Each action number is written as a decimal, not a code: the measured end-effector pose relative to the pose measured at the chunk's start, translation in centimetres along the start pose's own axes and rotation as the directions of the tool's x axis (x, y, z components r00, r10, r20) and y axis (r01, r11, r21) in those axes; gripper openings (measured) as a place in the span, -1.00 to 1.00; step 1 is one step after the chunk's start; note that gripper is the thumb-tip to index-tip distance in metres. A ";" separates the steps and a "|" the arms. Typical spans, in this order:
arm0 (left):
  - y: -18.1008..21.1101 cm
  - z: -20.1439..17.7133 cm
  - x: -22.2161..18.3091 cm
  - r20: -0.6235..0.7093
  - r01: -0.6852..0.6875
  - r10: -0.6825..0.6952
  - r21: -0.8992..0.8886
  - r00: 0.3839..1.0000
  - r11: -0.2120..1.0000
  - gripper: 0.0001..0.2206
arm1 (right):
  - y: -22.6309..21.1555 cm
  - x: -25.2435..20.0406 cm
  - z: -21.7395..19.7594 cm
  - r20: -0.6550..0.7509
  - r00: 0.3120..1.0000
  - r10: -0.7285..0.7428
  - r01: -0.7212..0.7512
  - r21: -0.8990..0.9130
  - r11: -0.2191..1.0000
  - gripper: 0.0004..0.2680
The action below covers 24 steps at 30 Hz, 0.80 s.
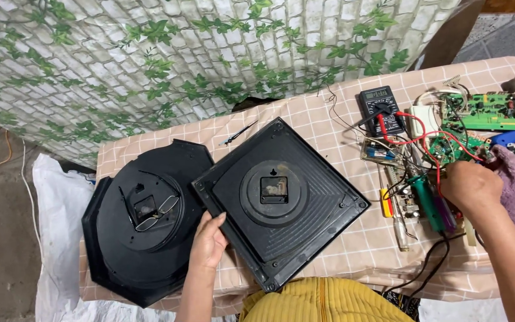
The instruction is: Inspecting, testing, and cleaning a wall clock assembly using a multimeter and other tools on a workbench.
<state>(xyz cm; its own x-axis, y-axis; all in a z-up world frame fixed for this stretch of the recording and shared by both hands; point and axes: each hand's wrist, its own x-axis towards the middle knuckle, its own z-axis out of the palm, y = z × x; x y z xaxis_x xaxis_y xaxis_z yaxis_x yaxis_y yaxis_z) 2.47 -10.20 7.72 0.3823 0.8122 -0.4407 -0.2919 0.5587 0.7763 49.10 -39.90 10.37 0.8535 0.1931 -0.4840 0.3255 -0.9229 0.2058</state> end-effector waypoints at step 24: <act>4.8 5.0 -4.9 0.689 -0.651 0.308 0.723 0.656 -0.230 -0.62 | 3.9 2.7 4.9 -0.319 0.946 -0.060 0.218 0.488 0.845 -0.75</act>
<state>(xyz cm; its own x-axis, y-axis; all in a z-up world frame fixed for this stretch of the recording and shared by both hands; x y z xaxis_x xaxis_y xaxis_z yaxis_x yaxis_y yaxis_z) 3.53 -12.39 15.84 0.7647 0.5892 0.2609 0.4522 -0.7792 0.4340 50.65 -44.66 5.69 0.9177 0.3441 -0.1986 0.2624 -0.9003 -0.3472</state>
